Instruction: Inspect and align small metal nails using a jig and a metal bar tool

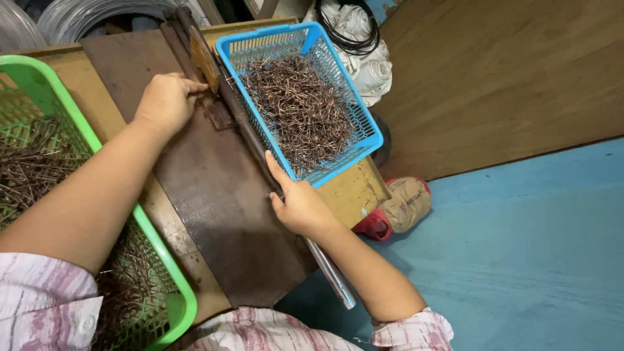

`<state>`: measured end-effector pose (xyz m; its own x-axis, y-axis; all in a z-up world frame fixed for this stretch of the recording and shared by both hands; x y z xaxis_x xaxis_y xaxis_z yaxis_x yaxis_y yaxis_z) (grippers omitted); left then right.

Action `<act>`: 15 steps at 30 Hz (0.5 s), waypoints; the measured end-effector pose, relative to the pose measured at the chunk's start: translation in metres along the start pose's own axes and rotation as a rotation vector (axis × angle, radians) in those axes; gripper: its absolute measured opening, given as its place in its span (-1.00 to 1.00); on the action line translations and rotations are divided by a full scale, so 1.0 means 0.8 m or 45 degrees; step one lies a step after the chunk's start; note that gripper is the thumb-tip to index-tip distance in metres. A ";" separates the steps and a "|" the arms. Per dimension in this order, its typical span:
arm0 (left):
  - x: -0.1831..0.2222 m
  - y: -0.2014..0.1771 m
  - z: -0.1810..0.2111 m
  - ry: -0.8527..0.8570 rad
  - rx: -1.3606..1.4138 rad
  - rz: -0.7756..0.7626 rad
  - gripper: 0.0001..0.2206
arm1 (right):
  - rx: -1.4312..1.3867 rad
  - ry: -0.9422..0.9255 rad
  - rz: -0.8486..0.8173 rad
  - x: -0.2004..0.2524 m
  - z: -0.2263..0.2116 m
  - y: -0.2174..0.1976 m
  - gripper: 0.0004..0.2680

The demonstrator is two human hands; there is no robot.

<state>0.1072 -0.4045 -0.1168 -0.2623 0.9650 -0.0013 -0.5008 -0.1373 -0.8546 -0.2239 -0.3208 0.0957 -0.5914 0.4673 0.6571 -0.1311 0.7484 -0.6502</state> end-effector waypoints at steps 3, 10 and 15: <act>-0.005 0.009 -0.008 0.025 -0.040 0.010 -0.70 | -0.007 0.005 0.000 -0.002 0.001 0.001 -0.39; 0.042 -0.059 0.043 0.247 0.449 0.087 -0.59 | 0.031 0.007 0.057 -0.041 0.031 0.020 -0.35; 0.052 -0.072 0.027 -0.021 0.480 0.168 -0.51 | 0.028 0.004 0.144 -0.053 0.042 0.025 -0.42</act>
<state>0.1072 -0.3611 -0.0560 -0.3560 0.9304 -0.0875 -0.7288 -0.3350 -0.5972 -0.2282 -0.3414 0.0417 -0.6007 0.5498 0.5804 -0.0813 0.6802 -0.7285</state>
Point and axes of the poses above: each hand's wrist, its own x-axis away from the middle knuckle, its own y-axis out of the palm, z = x × y, the point moved 5 cm from there along -x, towards the middle knuckle, and after that the axes turned 15 degrees about -z, right-handed, at the moved point
